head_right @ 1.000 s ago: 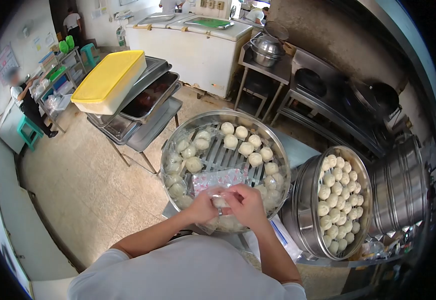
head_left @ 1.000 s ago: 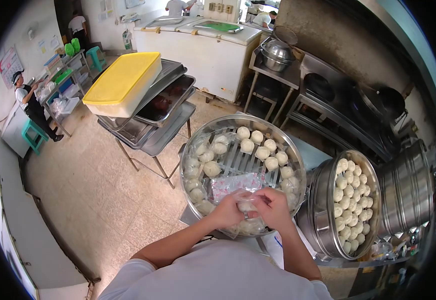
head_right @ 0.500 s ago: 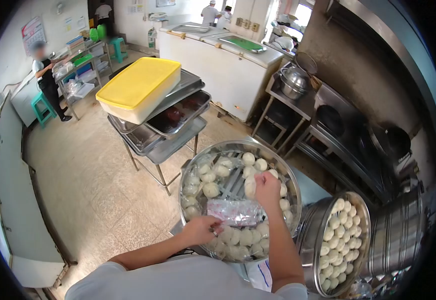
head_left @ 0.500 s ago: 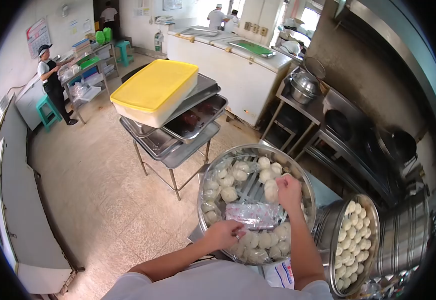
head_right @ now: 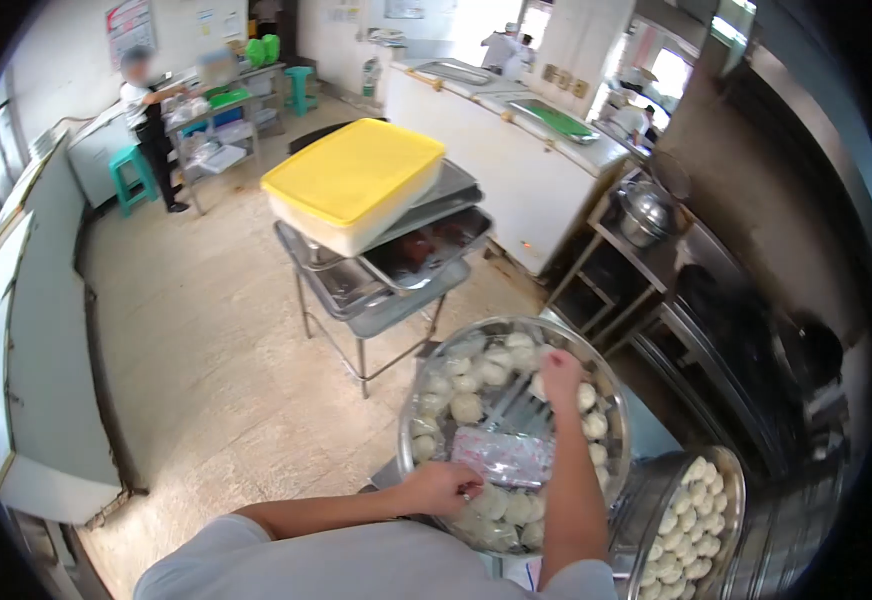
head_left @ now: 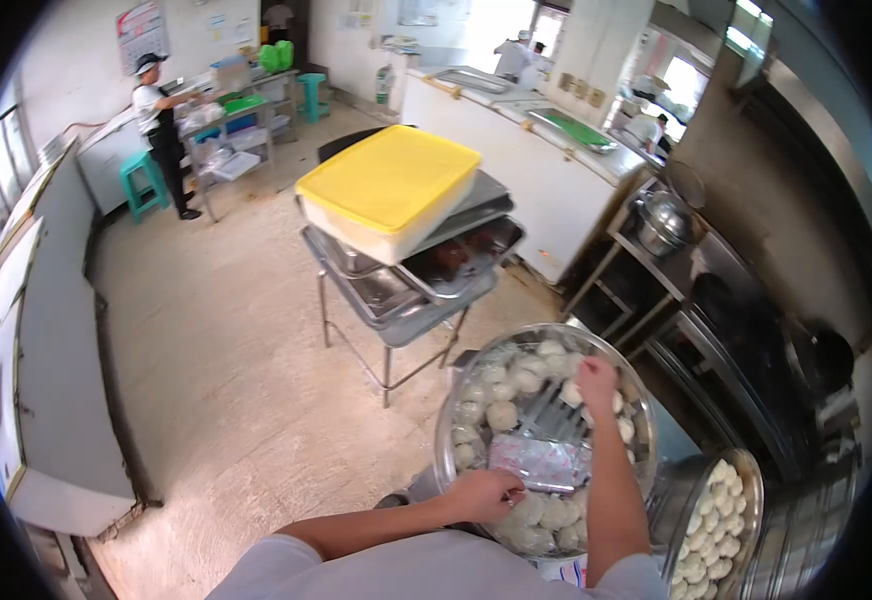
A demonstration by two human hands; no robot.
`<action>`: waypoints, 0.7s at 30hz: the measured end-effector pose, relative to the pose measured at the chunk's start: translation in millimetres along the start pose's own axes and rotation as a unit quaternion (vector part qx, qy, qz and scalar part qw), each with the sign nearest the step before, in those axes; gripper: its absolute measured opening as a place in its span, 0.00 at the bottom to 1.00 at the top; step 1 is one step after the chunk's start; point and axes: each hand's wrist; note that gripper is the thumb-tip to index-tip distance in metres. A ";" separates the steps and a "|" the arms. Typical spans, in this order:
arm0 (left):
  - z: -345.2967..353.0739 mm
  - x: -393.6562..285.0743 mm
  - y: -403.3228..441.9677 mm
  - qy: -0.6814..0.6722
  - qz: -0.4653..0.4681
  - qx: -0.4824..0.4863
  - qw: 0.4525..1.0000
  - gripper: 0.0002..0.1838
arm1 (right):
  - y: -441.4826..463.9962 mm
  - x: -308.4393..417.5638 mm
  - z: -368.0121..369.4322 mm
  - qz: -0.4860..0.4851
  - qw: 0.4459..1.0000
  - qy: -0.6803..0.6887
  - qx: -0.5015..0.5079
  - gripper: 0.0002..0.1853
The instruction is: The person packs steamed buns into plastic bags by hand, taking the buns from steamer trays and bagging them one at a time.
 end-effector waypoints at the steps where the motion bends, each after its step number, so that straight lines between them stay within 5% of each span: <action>1: -2.2 -1.2 -0.5 -0.006 0.002 0.000 1.000 0.13 | -13.3 8.0 -17.7 0.040 0.998 0.042 0.008 0.10; 4: -16.5 -5.9 -4.1 -0.023 -0.013 0.019 0.999 0.11 | -71.0 0.5 -85.9 -0.003 0.989 -0.149 -0.018 0.11; 5: -19.2 -6.9 -3.3 -0.030 -0.017 0.031 0.999 0.11 | -95.2 19.0 -108.5 0.088 0.985 -0.146 0.026 0.12; 6: -17.6 -5.5 -2.6 -0.047 -0.017 0.017 0.999 0.11 | -120.5 -50.2 -136.8 0.119 0.967 -0.224 0.009 0.11; 7: -13.9 -3.9 -3.3 -0.063 -0.015 0.005 0.998 0.11 | -148.1 -26.7 -147.1 0.041 0.959 -0.275 0.061 0.09; 9: -9.3 -0.1 -2.9 -0.077 -0.010 -0.004 0.997 0.11 | -193.4 -22.8 -155.8 0.222 0.942 -0.223 0.115 0.07; 12: -10.0 2.3 0.5 -0.071 0.000 0.015 0.997 0.10 | -229.6 -20.5 -136.9 0.227 0.958 -0.116 0.129 0.08; 15: -9.5 1.6 1.4 -0.079 -0.005 0.036 0.996 0.11 | -220.2 35.5 -111.2 0.278 0.937 -0.147 0.154 0.11; 18: -2.8 1.1 11.8 -0.133 -0.046 0.032 0.990 0.13 | -219.5 19.9 -97.0 0.173 0.943 -0.220 0.179 0.16; 21: 3.4 1.4 16.4 -0.148 -0.094 0.027 0.984 0.13 | -214.9 37.0 -86.4 0.186 0.920 -0.277 0.208 0.19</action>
Point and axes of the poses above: each hand's wrist, its own y-axis towards the middle knuckle, its own z-axis out of the palm, x = y × z, and after that the axes turned 13 degrees about y, right-handed
